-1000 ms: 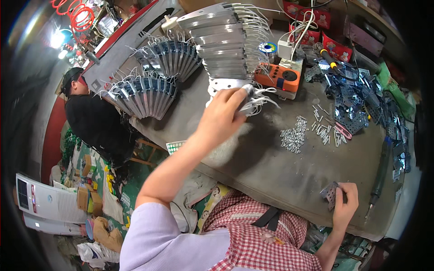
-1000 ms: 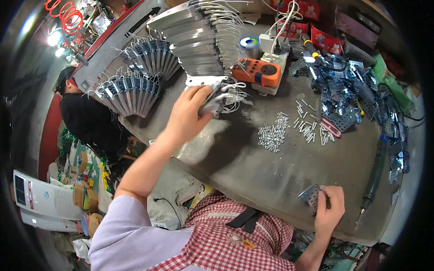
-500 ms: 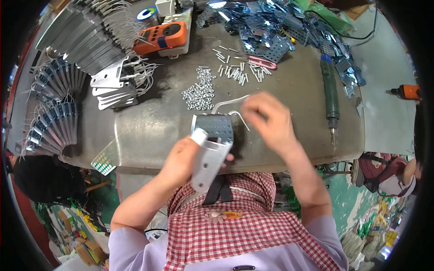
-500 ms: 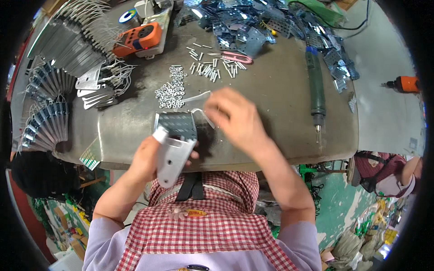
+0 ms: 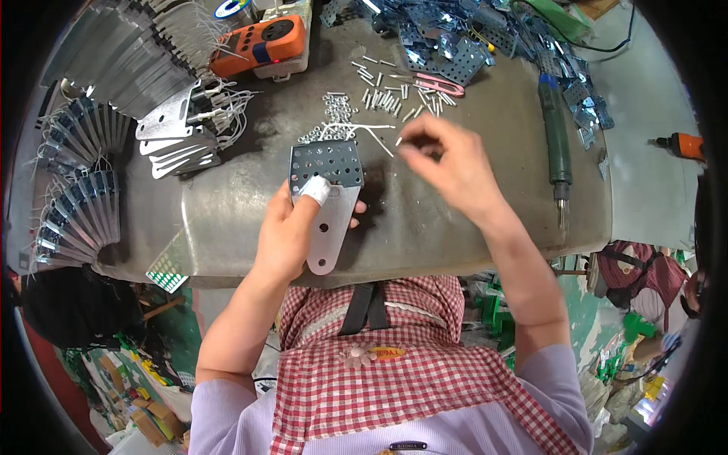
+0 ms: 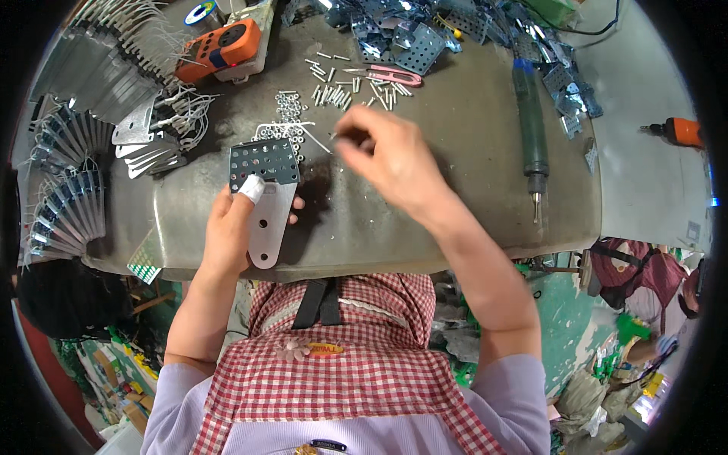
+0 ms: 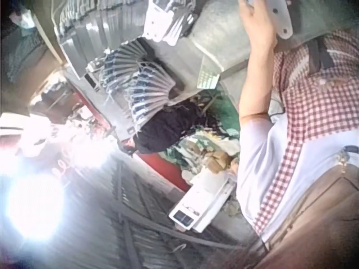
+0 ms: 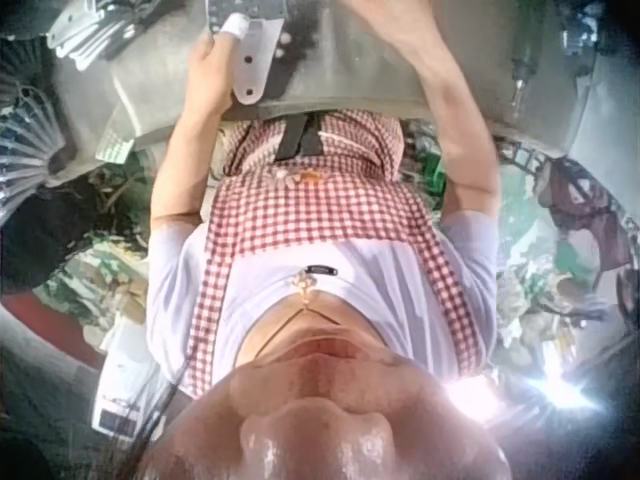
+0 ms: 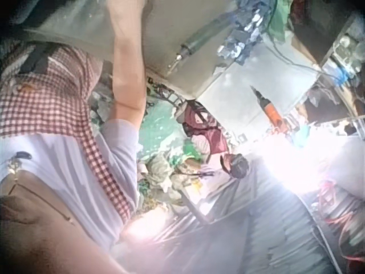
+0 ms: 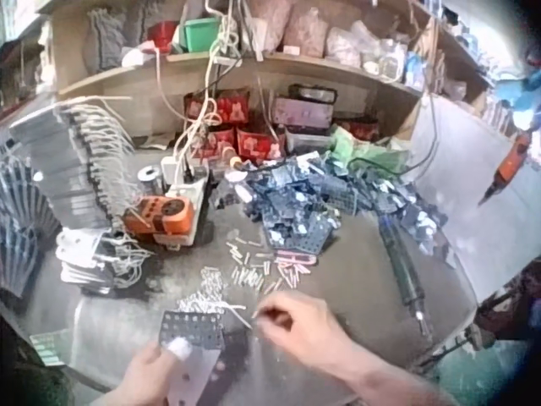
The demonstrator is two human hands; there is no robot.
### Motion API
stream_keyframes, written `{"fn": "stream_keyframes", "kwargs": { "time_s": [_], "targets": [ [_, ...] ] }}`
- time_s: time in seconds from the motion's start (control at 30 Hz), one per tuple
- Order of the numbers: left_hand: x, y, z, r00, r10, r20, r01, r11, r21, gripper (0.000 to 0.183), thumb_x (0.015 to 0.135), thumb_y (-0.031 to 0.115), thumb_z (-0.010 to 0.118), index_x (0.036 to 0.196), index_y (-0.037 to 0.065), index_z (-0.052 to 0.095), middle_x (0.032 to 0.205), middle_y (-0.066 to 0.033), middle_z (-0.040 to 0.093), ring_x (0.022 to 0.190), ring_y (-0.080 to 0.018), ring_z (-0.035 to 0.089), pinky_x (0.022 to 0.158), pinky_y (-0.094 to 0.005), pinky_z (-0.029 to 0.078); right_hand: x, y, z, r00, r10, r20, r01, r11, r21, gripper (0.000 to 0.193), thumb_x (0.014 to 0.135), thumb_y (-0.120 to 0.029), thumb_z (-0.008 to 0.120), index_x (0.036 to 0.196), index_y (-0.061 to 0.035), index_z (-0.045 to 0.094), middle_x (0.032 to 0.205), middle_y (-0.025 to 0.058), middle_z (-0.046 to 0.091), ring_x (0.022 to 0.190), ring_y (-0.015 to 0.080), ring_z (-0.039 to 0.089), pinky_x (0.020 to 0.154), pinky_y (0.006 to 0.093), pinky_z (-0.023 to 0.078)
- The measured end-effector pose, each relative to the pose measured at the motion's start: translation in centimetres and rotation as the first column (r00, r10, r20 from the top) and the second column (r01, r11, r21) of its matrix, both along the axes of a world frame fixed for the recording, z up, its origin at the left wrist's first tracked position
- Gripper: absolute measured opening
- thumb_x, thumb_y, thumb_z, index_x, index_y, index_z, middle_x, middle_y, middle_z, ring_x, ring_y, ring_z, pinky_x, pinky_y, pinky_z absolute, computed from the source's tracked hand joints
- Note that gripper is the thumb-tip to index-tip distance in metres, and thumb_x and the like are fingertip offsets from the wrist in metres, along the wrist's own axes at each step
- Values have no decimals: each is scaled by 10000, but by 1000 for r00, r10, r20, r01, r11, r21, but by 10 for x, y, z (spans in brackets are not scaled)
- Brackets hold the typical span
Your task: Assemble metal and plastic components for an electronic device using screws and a power driver.
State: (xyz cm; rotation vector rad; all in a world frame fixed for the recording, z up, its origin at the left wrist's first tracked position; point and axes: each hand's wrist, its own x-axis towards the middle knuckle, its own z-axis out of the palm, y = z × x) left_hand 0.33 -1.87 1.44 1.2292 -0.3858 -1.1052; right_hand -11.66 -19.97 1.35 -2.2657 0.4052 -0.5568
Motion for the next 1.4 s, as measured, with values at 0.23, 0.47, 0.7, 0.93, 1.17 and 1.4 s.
{"fn": "stream_keyframes", "kwargs": {
  "time_s": [0.23, 0.47, 0.7, 0.93, 1.17, 1.4],
  "targets": [
    [-12, -4, 4, 981, 37, 190, -44, 998, 34, 217, 888, 116, 428, 1014, -30, 526, 844, -84, 625, 778, -140, 607, 663, -258, 489, -4, 37, 6, 994, 36, 107, -34, 999, -27, 113, 724, -42, 615, 823, -17, 566, 772, 95, 553, 684, 229, 588, 606, 313, 481],
    [-17, 0, -2, 933, 96, 346, -92, 995, -29, 245, 899, 180, 488, 1045, -7, 553, 838, -28, 617, 742, -72, 546, 659, -213, 442, -3, 43, 21, 998, -2, 65, 4, 1000, -31, 156, 703, -43, 635, 800, -20, 514, 750, 106, 520, 686, 271, 568, 582, 339, 458],
    [-16, 1, -8, 922, 16, 387, -33, 999, 36, 270, 910, 219, 482, 1050, -3, 546, 881, -53, 618, 780, -87, 558, 692, -218, 444, -7, 44, 16, 994, -68, 88, 55, 988, 142, 168, 692, -55, 659, 758, -16, 509, 732, 123, 523, 694, 307, 559, 589, 368, 457],
    [-17, 1, -13, 986, 23, 165, -14, 998, -59, 293, 918, 238, 463, 1037, -19, 538, 894, -93, 626, 808, -142, 596, 725, -256, 470, -6, 45, 11, 1000, 6, 8, -7, 997, 73, 249, 694, -106, 691, 831, -19, 502, 736, 113, 551, 686, 280, 579, 610, 351, 474],
    [-16, 1, -4, 978, -43, 206, 66, 992, -106, 336, 922, 279, 449, 1051, -22, 526, 892, -112, 629, 814, -155, 601, 714, -267, 480, 1, 24, -4, 998, 67, 21, -65, 765, 640, 386, 686, -189, 751, 939, 22, 550, 806, 86, 622, 795, 124, 599, 695, 274, 476],
    [0, -10, 0, 987, 121, -108, -125, 991, -38, 357, 894, 213, 374, 1151, -29, 425, 1036, -181, 571, 850, -258, 606, 718, -349, 511, 19, -37, -25, 997, -67, 26, 70, 805, -589, 131, 701, -67, 617, 816, -31, 566, 896, 80, 542, 885, 266, 510, 725, 364, 445]
  ]
}}
